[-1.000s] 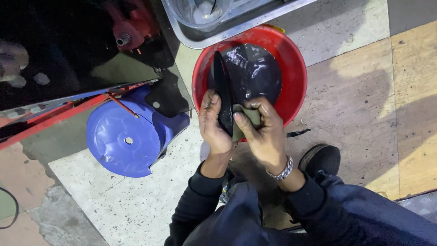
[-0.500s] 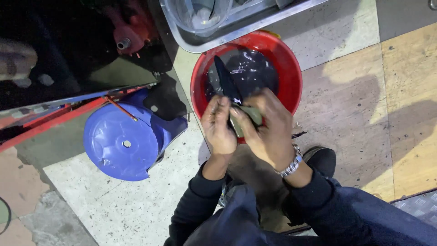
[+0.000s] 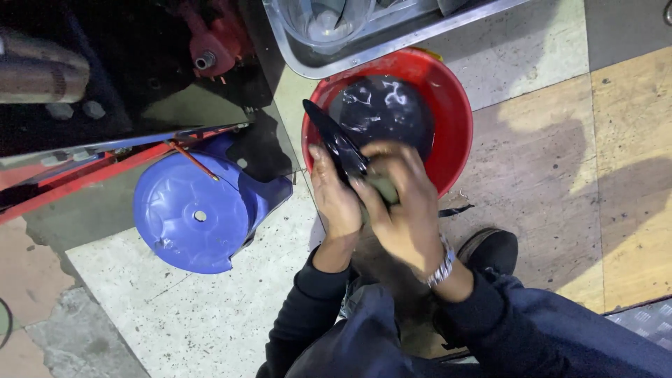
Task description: The person scrubs a black plastic part with a green sponge in a red bucket of water, then rinses it. They move to a workbench and dry the part with a blue cloth.
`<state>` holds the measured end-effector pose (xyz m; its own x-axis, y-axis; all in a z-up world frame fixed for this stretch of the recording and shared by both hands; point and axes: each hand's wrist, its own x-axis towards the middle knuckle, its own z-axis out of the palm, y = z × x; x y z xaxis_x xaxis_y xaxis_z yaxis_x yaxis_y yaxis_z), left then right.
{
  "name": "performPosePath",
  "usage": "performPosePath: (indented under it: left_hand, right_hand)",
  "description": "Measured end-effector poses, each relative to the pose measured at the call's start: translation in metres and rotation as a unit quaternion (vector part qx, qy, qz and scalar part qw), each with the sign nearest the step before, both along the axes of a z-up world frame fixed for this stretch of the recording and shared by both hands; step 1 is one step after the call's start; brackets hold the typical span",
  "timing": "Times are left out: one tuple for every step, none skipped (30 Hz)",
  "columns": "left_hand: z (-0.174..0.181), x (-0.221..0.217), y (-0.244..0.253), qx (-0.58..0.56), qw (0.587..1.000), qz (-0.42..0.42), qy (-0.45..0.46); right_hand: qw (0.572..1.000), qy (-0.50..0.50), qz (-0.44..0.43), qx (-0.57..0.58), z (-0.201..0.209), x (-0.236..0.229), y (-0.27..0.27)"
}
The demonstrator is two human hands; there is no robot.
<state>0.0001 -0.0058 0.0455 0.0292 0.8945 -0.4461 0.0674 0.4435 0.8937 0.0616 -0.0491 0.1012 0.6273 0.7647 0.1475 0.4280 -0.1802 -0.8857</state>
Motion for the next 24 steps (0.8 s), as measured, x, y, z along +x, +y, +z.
performPosePath:
  left_hand:
    - [0.012, 0.005, 0.002, 0.004, 1.000, -0.002, -0.031]
    - [-0.003, 0.001, 0.003, 0.003, 1.000, -0.001, -0.030]
    - [-0.017, -0.003, 0.003, 0.020, 0.994, -0.005, -0.106]
    - [-0.032, -0.006, 0.004, 0.037, 0.982, -0.013, -0.183]
    - [-0.051, -0.008, -0.003, 0.036, 0.982, -0.016, -0.183]
    - [-0.070, -0.011, -0.010, 0.034, 0.977, -0.046, -0.205]
    - [-0.089, -0.015, -0.018, 0.031, 0.970, -0.075, -0.227]
    - [-0.062, -0.016, -0.014, 0.032, 0.971, -0.077, -0.226]
    - [-0.035, -0.017, -0.010, 0.011, 0.993, -0.097, -0.062]
    - [-0.008, -0.017, -0.007, -0.010, 0.988, -0.114, 0.102]
    - [-0.017, -0.015, -0.004, -0.010, 0.988, -0.114, 0.103]
    - [-0.025, -0.013, 0.000, 0.122, 0.979, -0.151, -0.059]
    - [-0.034, -0.011, 0.004, 0.249, 0.926, -0.182, -0.219]
    - [-0.034, -0.009, 0.004, 0.250, 0.926, -0.181, -0.218]
    - [-0.034, -0.008, 0.003, 0.226, 0.920, -0.178, -0.264]
    - [-0.034, -0.006, 0.003, 0.202, 0.912, -0.175, -0.311]
    - [-0.041, -0.014, -0.005, 0.203, 0.912, -0.175, -0.310]
    - [-0.048, -0.022, -0.012, 0.197, 0.924, -0.239, -0.226]
    - [-0.055, -0.029, -0.020, 0.189, 0.925, -0.300, -0.139]
    - [-0.032, -0.026, -0.012, 0.190, 0.924, -0.301, -0.140]
    - [-0.008, -0.024, -0.003, 0.151, 0.927, -0.327, -0.103]
    - [0.015, -0.020, 0.004, 0.110, 0.928, -0.350, -0.067]
    - [0.015, -0.021, 0.017, 0.111, 0.927, -0.352, -0.069]
    - [0.015, -0.022, 0.031, 0.204, 0.882, -0.423, 0.039]
  right_hand:
    - [1.000, 0.000, 0.001, 0.014, 0.000, -0.004, -0.010]
    - [1.000, 0.001, 0.002, 0.012, -0.002, -0.002, -0.013]
    - [1.000, -0.005, 0.010, 0.020, -0.004, 0.000, -0.016]
    - [0.999, -0.013, 0.013, 0.030, -0.005, 0.003, -0.018]
    - [0.999, -0.013, 0.010, 0.029, -0.009, 0.005, -0.016]
    - [0.999, -0.033, -0.003, 0.011, -0.012, 0.008, -0.014]
    - [0.998, -0.052, -0.015, -0.007, -0.015, 0.011, -0.012]
    - [0.999, -0.051, -0.016, -0.006, -0.012, 0.012, -0.004]
    - [0.999, -0.047, -0.016, -0.017, -0.009, 0.014, 0.004]
    - [0.999, -0.044, -0.015, -0.028, -0.006, 0.016, 0.011]
    - [0.999, -0.044, -0.016, -0.028, -0.006, 0.017, 0.017]
    - [1.000, -0.015, -0.026, -0.010, -0.005, 0.018, 0.023]
    - [0.999, 0.014, -0.035, 0.007, -0.005, 0.019, 0.029]
    - [0.999, 0.014, -0.033, 0.008, -0.013, 0.022, 0.033]
    - [0.999, 0.030, -0.033, -0.013, -0.021, 0.024, 0.036]
    - [0.998, 0.046, -0.034, -0.034, -0.028, 0.027, 0.039]
    - [0.998, 0.046, -0.033, -0.033, -0.028, 0.034, 0.043]
    - [1.000, 0.022, -0.015, -0.008, -0.028, 0.042, 0.046]
    - [1.000, -0.002, 0.004, 0.016, -0.027, 0.050, 0.050]
    - [1.000, -0.003, 0.003, 0.017, -0.025, 0.058, 0.049]
    - [1.000, -0.007, -0.014, -0.011, -0.023, 0.066, 0.048]
    - [0.999, -0.011, -0.030, -0.040, -0.021, 0.075, 0.047]
    - [0.999, -0.013, -0.032, -0.040, -0.021, 0.082, 0.038]
    - [0.995, -0.055, 0.029, -0.077, -0.021, 0.089, 0.030]
